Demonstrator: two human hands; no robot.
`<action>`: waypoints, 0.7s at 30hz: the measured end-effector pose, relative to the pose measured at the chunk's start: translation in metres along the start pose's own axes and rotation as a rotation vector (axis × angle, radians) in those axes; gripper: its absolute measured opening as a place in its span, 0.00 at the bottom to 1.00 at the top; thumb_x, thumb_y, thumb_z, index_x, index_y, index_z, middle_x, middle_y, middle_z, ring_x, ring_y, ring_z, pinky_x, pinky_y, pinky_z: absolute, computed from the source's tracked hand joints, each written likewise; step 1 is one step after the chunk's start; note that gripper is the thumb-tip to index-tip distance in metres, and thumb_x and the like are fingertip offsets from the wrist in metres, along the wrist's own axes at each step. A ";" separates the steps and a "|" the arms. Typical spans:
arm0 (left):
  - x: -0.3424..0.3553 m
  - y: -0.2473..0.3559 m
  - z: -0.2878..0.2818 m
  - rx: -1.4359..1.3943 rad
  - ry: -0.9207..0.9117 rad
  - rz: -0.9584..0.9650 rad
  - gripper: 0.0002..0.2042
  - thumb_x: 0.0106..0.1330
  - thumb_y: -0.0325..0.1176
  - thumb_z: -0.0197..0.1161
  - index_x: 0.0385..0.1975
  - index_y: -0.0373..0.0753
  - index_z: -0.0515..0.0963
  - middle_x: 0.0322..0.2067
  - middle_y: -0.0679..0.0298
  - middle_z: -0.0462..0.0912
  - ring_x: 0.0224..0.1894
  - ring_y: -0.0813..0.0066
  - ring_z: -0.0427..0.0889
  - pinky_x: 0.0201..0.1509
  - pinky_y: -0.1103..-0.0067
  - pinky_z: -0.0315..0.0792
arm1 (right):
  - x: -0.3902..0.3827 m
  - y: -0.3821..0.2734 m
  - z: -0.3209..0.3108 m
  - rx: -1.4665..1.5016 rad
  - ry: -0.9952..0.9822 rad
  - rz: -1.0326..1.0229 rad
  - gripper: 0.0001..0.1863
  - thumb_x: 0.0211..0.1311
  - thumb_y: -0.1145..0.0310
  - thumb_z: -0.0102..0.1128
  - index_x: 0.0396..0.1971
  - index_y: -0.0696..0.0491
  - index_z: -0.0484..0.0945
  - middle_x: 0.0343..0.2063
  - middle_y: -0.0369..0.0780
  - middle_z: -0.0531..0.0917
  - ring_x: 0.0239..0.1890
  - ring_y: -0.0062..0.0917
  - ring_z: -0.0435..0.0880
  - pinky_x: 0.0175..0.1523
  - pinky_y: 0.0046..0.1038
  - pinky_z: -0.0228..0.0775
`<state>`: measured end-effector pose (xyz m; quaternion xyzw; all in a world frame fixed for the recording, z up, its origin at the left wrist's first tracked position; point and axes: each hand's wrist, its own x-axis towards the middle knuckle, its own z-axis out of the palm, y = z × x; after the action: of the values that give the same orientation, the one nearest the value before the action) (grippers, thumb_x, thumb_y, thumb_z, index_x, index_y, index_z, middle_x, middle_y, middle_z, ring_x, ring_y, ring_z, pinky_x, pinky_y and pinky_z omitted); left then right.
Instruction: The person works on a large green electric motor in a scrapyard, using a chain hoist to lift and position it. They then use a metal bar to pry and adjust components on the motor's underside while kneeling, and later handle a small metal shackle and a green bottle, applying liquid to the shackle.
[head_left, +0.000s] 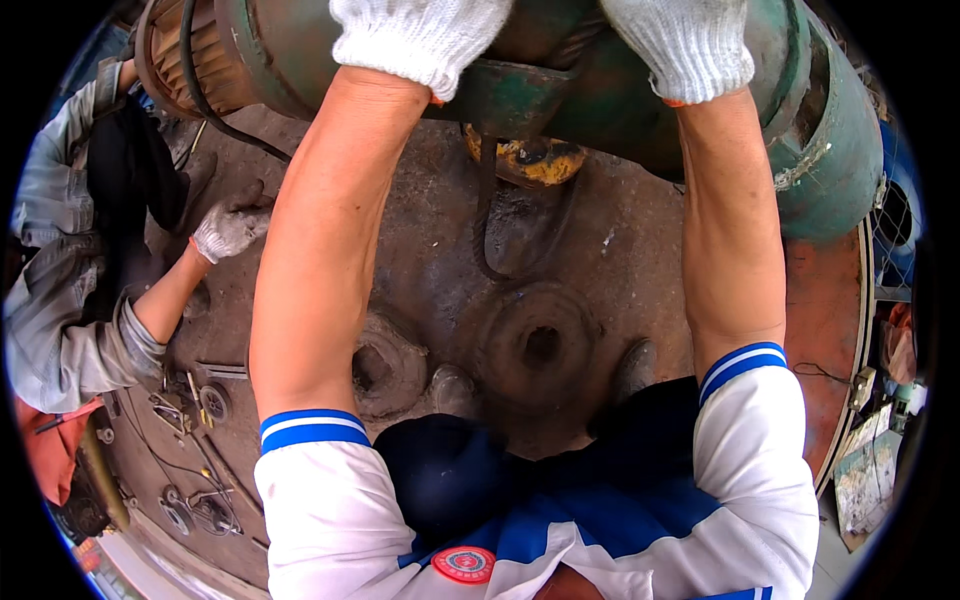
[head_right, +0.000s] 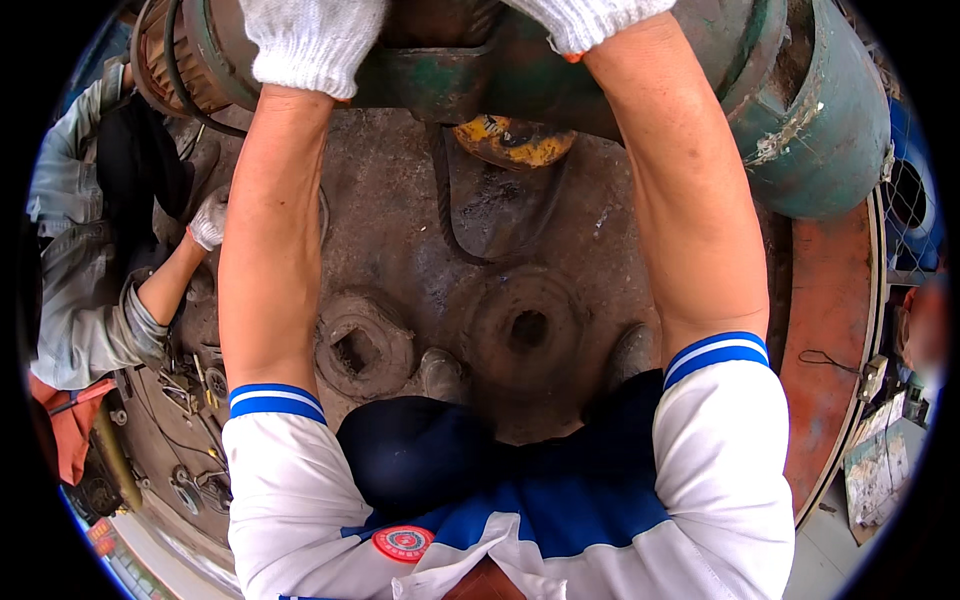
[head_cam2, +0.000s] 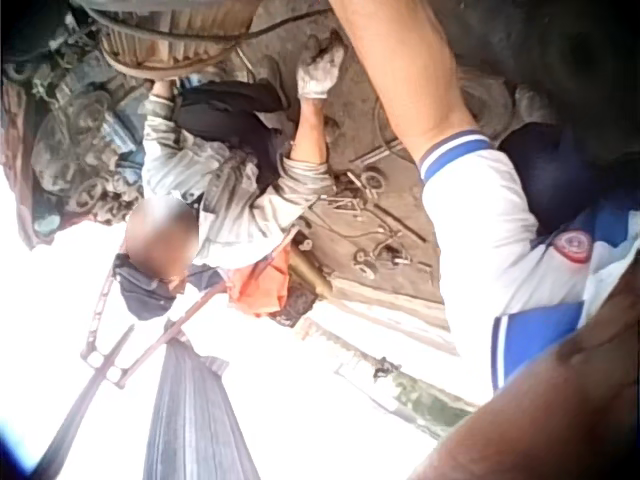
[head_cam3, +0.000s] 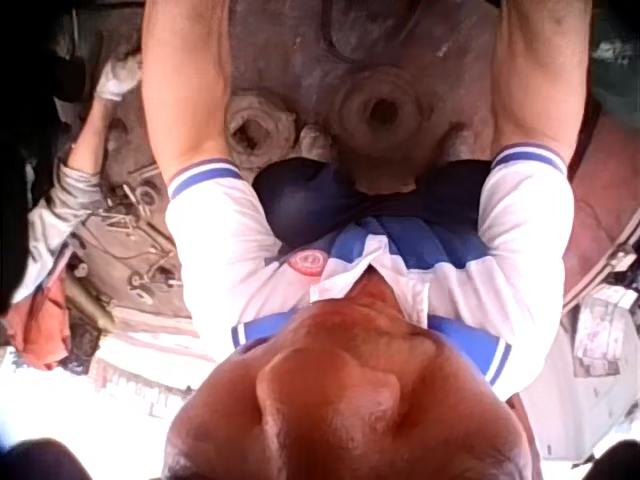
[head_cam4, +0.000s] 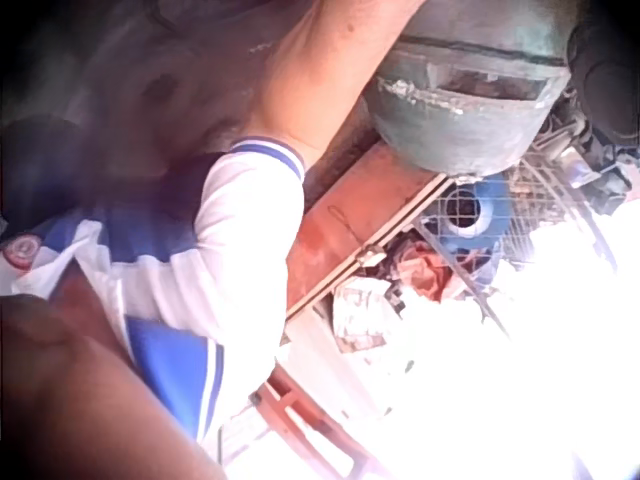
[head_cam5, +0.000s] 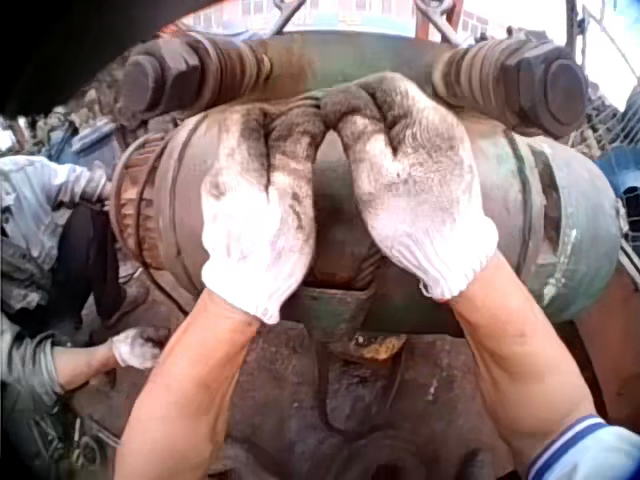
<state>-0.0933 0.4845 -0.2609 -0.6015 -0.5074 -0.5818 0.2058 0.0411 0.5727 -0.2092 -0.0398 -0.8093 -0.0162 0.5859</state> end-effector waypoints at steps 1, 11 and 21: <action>-0.016 -0.006 0.009 0.127 0.021 0.024 0.16 0.70 0.28 0.59 0.56 0.31 0.78 0.51 0.42 0.80 0.50 0.38 0.79 0.54 0.54 0.74 | -0.022 -0.001 0.003 0.016 -0.015 0.100 0.10 0.69 0.71 0.57 0.45 0.57 0.82 0.37 0.50 0.87 0.42 0.43 0.88 0.47 0.37 0.78; -0.192 0.032 -0.026 -0.143 -0.313 -0.709 0.31 0.65 0.44 0.74 0.64 0.35 0.72 0.56 0.48 0.77 0.56 0.49 0.82 0.60 0.63 0.78 | 0.010 -0.023 -0.023 -0.202 -0.400 0.298 0.22 0.62 0.54 0.68 0.40 0.60 0.79 0.34 0.55 0.85 0.39 0.47 0.87 0.45 0.42 0.77; -0.256 0.033 0.025 -0.259 -0.264 -1.005 0.18 0.76 0.42 0.60 0.51 0.30 0.79 0.38 0.45 0.86 0.39 0.52 0.84 0.48 0.65 0.76 | -0.029 -0.002 0.005 -0.022 -0.185 0.114 0.09 0.70 0.70 0.59 0.42 0.57 0.83 0.34 0.50 0.88 0.40 0.46 0.89 0.45 0.36 0.79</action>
<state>-0.0043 0.3972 -0.4877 -0.3732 -0.6783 -0.5858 -0.2397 0.0452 0.5696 -0.2378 -0.0938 -0.8561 0.0121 0.5081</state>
